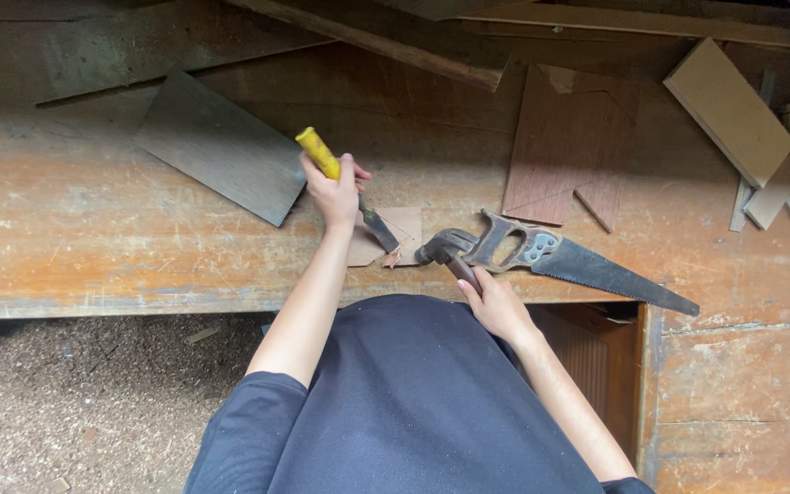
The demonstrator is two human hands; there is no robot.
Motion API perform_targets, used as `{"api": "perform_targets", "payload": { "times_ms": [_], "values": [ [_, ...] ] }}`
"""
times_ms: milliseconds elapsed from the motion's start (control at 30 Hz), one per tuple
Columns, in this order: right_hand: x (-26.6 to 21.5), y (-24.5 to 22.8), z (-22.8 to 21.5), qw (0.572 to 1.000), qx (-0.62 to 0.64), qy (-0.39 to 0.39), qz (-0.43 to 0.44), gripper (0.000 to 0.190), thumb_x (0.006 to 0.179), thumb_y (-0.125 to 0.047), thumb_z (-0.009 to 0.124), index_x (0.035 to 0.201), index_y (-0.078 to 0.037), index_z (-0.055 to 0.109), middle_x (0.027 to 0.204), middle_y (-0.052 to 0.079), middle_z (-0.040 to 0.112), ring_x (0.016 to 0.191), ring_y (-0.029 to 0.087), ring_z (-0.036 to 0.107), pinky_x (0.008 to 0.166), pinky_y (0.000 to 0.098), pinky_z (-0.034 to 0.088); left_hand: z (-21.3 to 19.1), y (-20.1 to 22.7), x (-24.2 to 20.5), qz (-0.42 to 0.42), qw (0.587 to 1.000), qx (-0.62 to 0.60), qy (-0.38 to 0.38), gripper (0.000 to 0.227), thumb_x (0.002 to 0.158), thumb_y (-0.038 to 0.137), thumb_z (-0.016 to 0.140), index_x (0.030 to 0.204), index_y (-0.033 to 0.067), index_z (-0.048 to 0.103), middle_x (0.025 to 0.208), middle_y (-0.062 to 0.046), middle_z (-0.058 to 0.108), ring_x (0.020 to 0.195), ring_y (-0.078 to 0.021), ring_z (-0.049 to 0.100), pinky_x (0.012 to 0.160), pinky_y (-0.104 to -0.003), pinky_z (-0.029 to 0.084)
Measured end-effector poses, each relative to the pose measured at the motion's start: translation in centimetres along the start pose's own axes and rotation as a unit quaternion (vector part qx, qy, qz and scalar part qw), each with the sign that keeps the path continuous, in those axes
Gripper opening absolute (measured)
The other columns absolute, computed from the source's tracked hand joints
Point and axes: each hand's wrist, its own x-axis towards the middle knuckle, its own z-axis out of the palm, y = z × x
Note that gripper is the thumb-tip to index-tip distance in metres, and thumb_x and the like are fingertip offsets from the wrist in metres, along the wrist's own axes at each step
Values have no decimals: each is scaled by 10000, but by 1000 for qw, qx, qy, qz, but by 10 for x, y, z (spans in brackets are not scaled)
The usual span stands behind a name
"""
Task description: The person uses a chisel and hammer to carve a small wooden piece on a workbench. They repeatedly position the chisel and strike it with the hammer to remove wood shavings, gradually shaping the piece.
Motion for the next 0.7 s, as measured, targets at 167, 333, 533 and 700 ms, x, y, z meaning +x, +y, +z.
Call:
{"api": "perform_targets", "payload": {
  "times_ms": [167,333,533,700],
  "values": [
    [4,-5,5,1000,-3,-21,17,356,1007,-396,550,1169,-84,608,889,205,727,855,394,721,746,491,548,7,17,-30,-54,971,-80,-220,113,1000,151,700,975,65,633,629,-18,588,480,-131,551,429,-284,465],
    [5,-17,4,997,-47,-37,40,354,1011,-419,530,1164,-106,594,891,195,729,867,388,722,762,502,550,10,35,-72,212,899,94,-372,305,977,203,786,742,120,610,633,3,546,577,-84,526,556,-250,408],
    [3,-16,1,998,-48,-23,27,356,1009,-419,542,1174,-108,590,901,207,725,890,414,704,762,522,538,-9,39,-60,44,942,-166,-287,188,958,142,718,809,67,631,623,29,564,526,-43,511,469,-219,396],
    [3,-15,3,999,-37,-14,28,355,1008,-414,554,1178,-106,601,916,222,726,904,421,701,772,523,536,-17,24,-50,30,941,-128,-312,197,991,102,687,815,56,609,638,35,553,551,-54,486,504,-232,358]
  ]
}}
